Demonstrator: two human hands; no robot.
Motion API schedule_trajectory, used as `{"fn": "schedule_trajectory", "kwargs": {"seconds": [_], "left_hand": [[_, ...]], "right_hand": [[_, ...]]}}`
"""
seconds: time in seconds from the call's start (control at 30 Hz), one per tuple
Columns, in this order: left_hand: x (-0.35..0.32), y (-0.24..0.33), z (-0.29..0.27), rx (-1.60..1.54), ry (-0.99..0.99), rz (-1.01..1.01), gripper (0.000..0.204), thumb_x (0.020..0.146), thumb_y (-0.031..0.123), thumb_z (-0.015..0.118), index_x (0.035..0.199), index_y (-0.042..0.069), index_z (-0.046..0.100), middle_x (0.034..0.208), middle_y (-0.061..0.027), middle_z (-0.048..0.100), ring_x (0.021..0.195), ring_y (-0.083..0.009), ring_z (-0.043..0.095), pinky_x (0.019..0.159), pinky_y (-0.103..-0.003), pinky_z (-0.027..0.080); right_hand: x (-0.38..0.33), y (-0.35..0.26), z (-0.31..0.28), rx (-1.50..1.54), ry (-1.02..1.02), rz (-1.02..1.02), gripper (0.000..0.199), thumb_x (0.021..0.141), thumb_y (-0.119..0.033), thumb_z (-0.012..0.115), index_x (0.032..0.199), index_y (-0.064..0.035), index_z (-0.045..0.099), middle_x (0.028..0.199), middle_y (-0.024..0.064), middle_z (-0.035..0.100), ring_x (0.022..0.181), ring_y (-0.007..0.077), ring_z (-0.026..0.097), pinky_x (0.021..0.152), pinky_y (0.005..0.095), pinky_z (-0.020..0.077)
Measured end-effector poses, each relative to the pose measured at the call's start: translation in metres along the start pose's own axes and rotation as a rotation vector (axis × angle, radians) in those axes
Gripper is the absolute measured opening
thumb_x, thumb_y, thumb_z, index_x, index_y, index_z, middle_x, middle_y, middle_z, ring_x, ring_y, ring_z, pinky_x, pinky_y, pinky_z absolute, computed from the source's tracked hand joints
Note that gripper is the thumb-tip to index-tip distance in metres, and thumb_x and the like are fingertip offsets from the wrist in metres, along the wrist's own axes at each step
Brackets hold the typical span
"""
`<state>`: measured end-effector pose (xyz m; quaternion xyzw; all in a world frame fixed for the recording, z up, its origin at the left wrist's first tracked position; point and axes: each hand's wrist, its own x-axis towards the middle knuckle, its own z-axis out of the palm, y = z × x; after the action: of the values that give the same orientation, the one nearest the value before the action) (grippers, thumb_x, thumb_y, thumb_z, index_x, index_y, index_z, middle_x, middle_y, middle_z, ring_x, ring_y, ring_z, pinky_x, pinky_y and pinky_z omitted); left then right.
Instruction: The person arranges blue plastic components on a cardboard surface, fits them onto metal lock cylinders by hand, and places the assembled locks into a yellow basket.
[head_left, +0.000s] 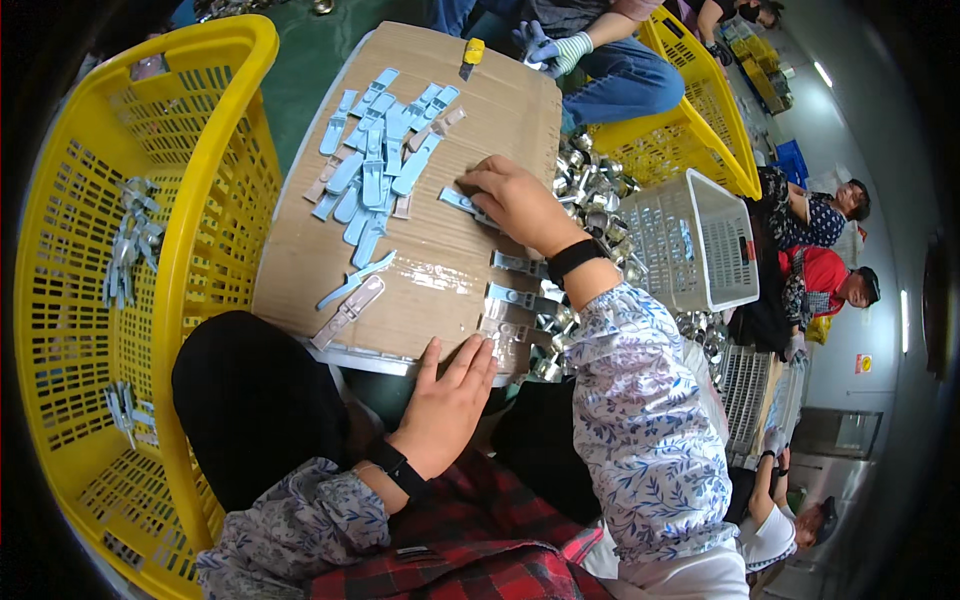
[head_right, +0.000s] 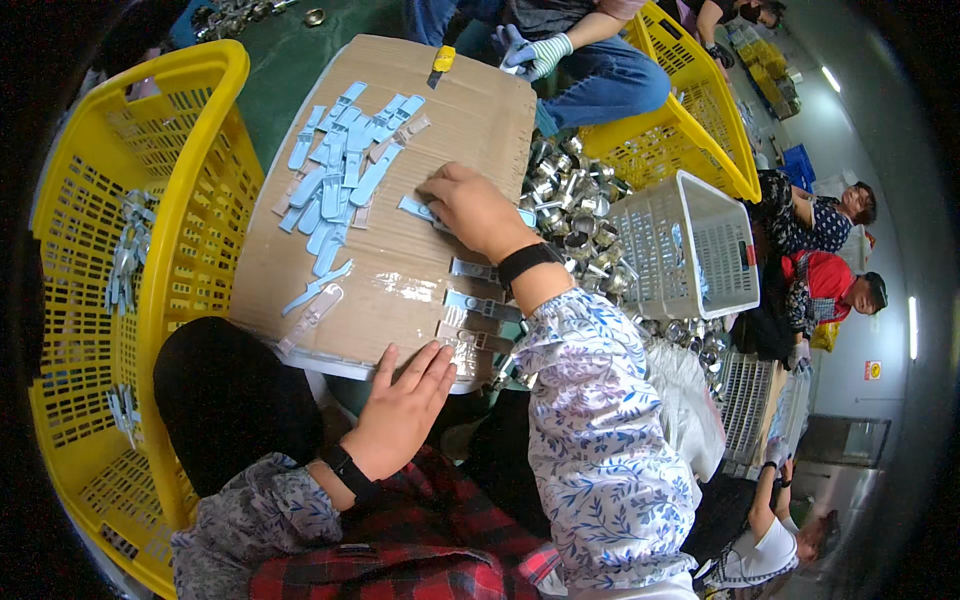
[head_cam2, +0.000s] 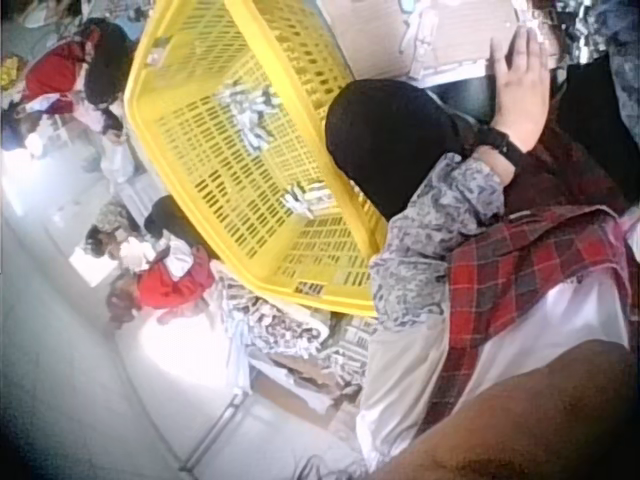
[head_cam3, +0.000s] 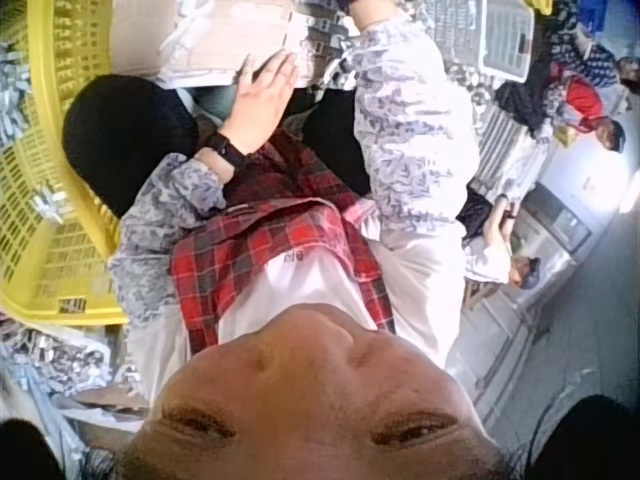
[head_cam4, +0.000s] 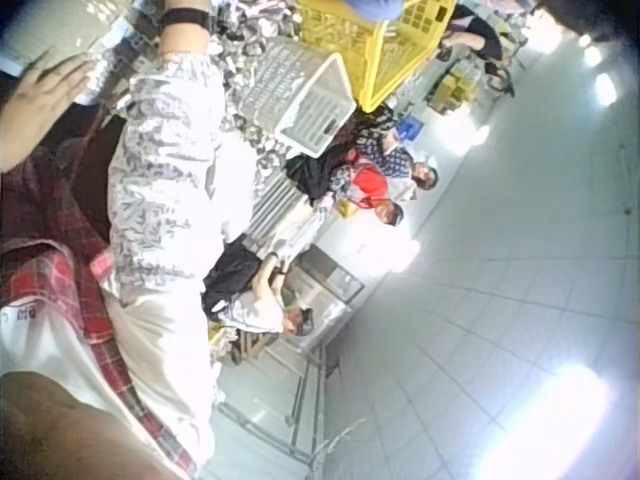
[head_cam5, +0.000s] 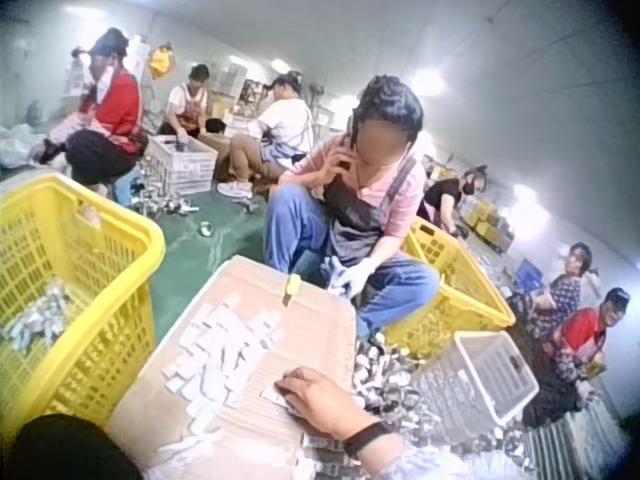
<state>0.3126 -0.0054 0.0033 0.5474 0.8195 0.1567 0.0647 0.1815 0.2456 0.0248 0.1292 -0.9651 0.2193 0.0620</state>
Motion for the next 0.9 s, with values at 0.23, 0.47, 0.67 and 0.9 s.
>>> {"fn": "schedule_trajectory", "kwargs": {"seconds": [0.23, 0.47, 0.67, 0.9], "left_hand": [[-0.001, -0.001, 0.001, -0.025, 0.003, -0.001, 0.047, 0.092, 0.016, 0.046, 0.137, 0.004, 0.052, 0.150, -0.0097, 0.043, 0.143, -0.0234, 0.034, 0.115, -0.059, 0.021], [-0.002, -0.002, -0.003, -0.039, -0.009, -0.012, 0.047, 0.092, 0.016, 0.046, 0.137, 0.004, 0.052, 0.150, -0.0105, 0.043, 0.143, -0.0235, 0.034, 0.116, -0.059, 0.021], [0.001, -0.001, -0.006, -0.030, -0.031, 0.006, 0.047, 0.092, 0.017, 0.047, 0.137, 0.004, 0.052, 0.151, -0.0109, 0.042, 0.143, -0.0241, 0.033, 0.116, -0.058, 0.020], [0.001, -0.003, -0.011, -0.033, -0.061, 0.005, 0.048, 0.092, 0.017, 0.047, 0.137, 0.003, 0.051, 0.151, -0.0111, 0.041, 0.144, -0.0246, 0.032, 0.115, -0.059, 0.020]], "right_hand": [[0.001, -0.016, -0.013, -0.144, 0.032, 0.086, 0.024, 0.084, -0.020, 0.071, 0.104, -0.0059, 0.069, 0.093, 0.0132, 0.067, 0.089, 0.0345, 0.065, 0.079, 0.0421, 0.0518], [0.009, -0.007, -0.017, 0.105, 0.087, 0.225, 0.020, 0.085, -0.014, 0.069, 0.100, -0.0007, 0.067, 0.087, 0.0143, 0.067, 0.078, 0.0244, 0.065, 0.071, 0.0346, 0.0509], [-0.016, 0.047, -0.055, -0.216, 0.177, 0.393, 0.019, 0.081, -0.010, 0.069, 0.100, -0.0082, 0.068, 0.094, 0.0140, 0.063, 0.085, 0.0345, 0.063, 0.074, 0.0418, 0.0512], [-0.028, 0.060, -0.035, -0.115, 0.131, 0.334, 0.020, 0.080, -0.006, 0.067, 0.100, -0.0084, 0.068, 0.097, 0.0136, 0.062, 0.089, 0.0363, 0.063, 0.077, 0.0436, 0.0510]]}}
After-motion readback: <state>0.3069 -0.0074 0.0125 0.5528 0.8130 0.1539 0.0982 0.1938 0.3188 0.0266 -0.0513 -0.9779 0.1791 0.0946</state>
